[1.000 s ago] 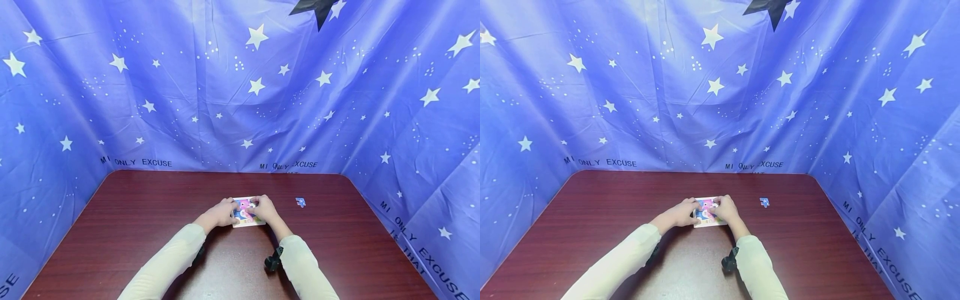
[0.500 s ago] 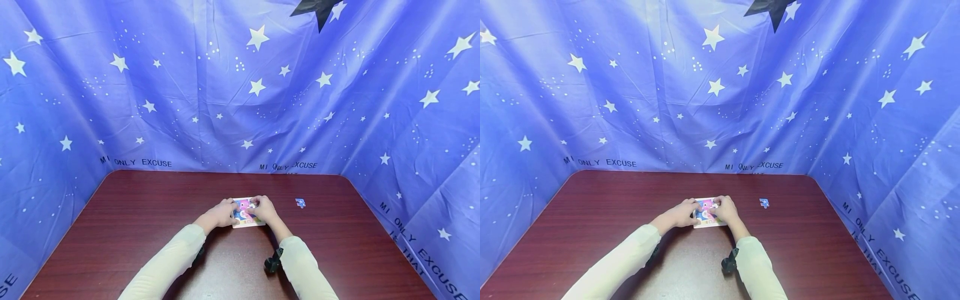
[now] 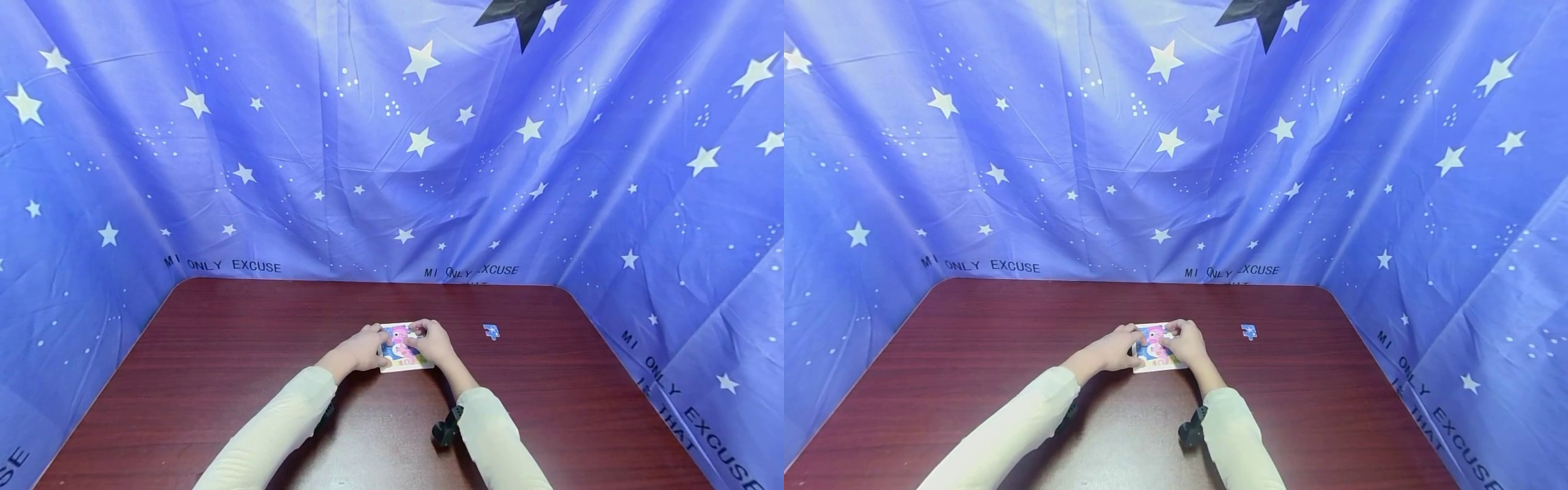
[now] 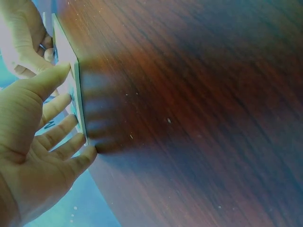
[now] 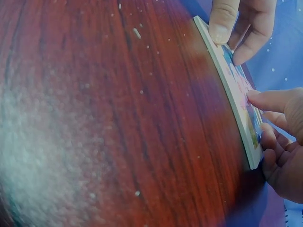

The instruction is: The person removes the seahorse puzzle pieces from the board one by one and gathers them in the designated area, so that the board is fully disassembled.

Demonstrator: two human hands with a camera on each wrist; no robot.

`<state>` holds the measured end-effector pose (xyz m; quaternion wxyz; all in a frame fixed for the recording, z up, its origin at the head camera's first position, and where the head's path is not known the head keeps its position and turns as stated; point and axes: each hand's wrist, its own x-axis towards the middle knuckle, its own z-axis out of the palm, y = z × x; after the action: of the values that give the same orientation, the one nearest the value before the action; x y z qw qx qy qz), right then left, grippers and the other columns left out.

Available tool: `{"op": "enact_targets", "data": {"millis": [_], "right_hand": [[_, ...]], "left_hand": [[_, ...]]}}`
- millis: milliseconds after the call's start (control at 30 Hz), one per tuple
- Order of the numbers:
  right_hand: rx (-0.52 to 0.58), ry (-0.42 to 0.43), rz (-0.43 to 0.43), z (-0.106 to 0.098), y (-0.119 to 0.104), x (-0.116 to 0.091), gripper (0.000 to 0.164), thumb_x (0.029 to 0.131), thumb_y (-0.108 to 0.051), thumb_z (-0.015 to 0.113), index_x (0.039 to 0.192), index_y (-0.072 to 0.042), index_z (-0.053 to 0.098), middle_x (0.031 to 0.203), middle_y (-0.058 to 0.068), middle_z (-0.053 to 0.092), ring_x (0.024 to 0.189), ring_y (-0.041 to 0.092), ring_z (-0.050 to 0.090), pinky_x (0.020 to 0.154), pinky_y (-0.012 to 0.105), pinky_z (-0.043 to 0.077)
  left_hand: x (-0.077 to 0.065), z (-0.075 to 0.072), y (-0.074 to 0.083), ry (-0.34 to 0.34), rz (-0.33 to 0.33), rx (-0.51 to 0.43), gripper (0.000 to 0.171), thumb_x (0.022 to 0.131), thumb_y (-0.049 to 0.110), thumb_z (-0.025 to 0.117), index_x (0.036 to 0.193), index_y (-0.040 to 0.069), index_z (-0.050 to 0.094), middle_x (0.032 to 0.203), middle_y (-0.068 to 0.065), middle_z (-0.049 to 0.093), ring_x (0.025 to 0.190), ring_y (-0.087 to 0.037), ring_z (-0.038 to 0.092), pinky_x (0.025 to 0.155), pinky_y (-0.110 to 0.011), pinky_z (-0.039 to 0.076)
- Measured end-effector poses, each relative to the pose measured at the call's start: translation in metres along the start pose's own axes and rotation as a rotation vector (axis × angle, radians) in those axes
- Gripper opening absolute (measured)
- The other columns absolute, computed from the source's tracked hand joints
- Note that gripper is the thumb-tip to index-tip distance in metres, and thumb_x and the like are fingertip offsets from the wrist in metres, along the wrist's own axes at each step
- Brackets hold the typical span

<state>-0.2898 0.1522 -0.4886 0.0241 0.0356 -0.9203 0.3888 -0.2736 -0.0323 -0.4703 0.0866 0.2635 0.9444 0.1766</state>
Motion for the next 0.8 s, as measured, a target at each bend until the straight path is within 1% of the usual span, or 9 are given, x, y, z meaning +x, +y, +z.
{"op": "enact_targets", "data": {"millis": [233,467,667,800], "right_hand": [[0.009,0.019,0.022,0.0023,0.0011,0.0006,0.024,0.074,-0.015,0.076,0.095,-0.005,0.068,0.086,0.007,0.059,0.079,0.017,0.053,0.072,0.028,0.042],[0.022,0.033,0.028,0.0034,0.0006,0.0003,0.026,0.073,-0.014,0.077,0.094,-0.005,0.068,0.086,0.008,0.059,0.078,0.017,0.053,0.071,0.028,0.042],[0.017,0.032,0.050,0.0033,0.0003,0.0009,0.025,0.074,-0.016,0.077,0.095,-0.007,0.067,0.086,0.006,0.059,0.078,0.016,0.053,0.071,0.028,0.041],[0.014,0.036,0.049,0.0031,-0.0001,0.0005,0.024,0.075,-0.016,0.076,0.095,-0.007,0.067,0.086,0.006,0.058,0.078,0.017,0.053,0.071,0.028,0.041]], "left_hand": [[-0.0006,-0.0021,0.0015,-0.001,-0.005,0.002,0.034,0.080,0.028,0.071,0.107,0.010,0.060,0.113,-0.006,0.052,0.108,-0.023,0.047,0.095,-0.036,0.043],[-0.0007,-0.0016,0.0019,-0.005,-0.008,0.004,0.034,0.080,0.028,0.071,0.107,0.010,0.061,0.113,-0.006,0.052,0.107,-0.023,0.047,0.095,-0.036,0.043],[0.0005,-0.0002,0.0007,0.004,-0.004,0.007,0.034,0.080,0.028,0.072,0.107,0.010,0.061,0.115,-0.008,0.052,0.109,-0.024,0.047,0.096,-0.036,0.043],[0.0010,0.0000,0.0003,0.004,-0.005,0.009,0.035,0.080,0.028,0.071,0.108,0.010,0.061,0.117,-0.008,0.051,0.110,-0.024,0.047,0.096,-0.036,0.043]]}}
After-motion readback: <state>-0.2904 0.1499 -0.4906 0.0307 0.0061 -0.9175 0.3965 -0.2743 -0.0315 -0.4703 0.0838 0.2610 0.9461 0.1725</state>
